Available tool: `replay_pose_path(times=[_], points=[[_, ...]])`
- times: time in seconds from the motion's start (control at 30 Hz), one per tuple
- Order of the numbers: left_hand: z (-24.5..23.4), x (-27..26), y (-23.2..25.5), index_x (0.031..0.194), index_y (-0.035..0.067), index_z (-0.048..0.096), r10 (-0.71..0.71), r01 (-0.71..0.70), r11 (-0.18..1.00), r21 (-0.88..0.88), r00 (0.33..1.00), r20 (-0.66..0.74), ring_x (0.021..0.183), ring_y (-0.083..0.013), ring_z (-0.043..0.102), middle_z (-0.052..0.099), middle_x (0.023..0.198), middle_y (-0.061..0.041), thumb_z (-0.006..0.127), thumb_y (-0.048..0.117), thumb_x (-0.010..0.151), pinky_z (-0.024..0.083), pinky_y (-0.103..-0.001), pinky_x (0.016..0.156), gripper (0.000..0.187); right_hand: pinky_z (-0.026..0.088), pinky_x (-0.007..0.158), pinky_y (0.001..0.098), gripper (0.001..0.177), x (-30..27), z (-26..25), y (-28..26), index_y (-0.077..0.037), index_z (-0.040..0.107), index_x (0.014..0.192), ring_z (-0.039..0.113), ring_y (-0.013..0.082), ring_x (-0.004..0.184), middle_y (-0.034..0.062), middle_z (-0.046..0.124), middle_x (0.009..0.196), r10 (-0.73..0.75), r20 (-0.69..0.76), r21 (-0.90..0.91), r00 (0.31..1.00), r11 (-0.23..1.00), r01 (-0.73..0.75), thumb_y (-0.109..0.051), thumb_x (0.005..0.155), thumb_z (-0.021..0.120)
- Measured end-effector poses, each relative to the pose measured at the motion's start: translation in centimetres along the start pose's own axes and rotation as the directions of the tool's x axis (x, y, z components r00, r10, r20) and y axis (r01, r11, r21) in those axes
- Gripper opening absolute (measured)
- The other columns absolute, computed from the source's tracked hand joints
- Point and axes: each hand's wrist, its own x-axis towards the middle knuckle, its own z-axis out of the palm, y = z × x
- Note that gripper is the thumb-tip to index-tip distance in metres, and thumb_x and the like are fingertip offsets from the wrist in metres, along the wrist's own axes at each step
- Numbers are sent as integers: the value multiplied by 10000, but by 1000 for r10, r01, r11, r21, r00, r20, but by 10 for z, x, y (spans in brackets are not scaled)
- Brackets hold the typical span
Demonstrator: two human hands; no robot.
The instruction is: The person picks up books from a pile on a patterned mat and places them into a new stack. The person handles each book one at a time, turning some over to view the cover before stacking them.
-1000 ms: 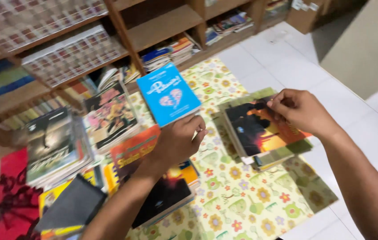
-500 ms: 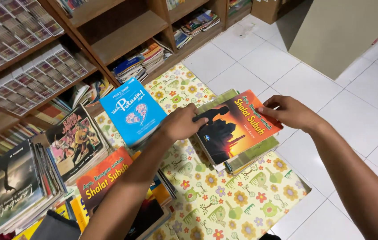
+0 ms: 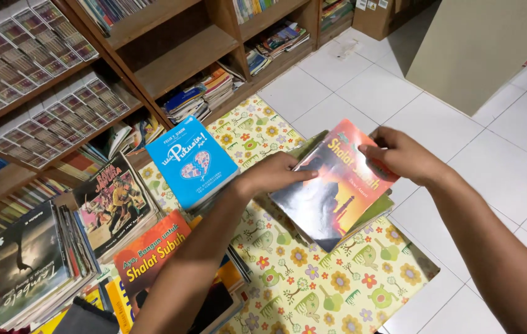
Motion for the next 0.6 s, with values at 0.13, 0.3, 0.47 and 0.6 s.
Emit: replay_pose_path(times=[0.13, 0.3, 0.47, 0.6], points=[[6, -16, 24, 830, 59, 759, 76, -89, 943, -320, 996, -52, 754, -176, 639, 687, 723, -28, 789, 357, 827, 496, -280, 673, 300, 510, 740, 433, 245, -4, 1, -29, 68, 636, 1076, 627, 320, 788, 237, 694, 887, -125, 34, 17, 992, 992, 125, -132, 937, 659], [0, -32, 25, 994, 39, 763, 85, -200, 818, -540, 970, -230, 818, -151, 701, 767, 885, -59, 890, 309, 774, 552, -283, 730, 372, 549, 683, 370, 210, -13, 3, -65, 79, 679, 992, 645, 268, 714, 187, 692, 777, -270, 62, 109, 961, 959, 262, -74, 869, 755], [-12, -79, 21, 974, 10, 759, 44, -379, 661, -647, 881, -471, 770, -153, 721, 774, 860, -85, 867, 177, 812, 588, -304, 726, 257, 585, 530, 303, 172, -1, 33, -48, 43, 671, 996, 647, 165, 584, 128, 681, 720, -358, -47, 412, 933, 844, 344, -52, 871, 739], [-23, -105, -9, 962, -10, 742, -21, -571, 550, -610, 720, -694, 744, -166, 728, 769, 859, -120, 850, 100, 835, 611, -325, 703, 199, 625, 592, 334, 249, -24, 91, -67, 19, 692, 1055, 698, 184, 639, 135, 717, 781, -380, -67, 534, 923, 768, 355, -36, 833, 791]])
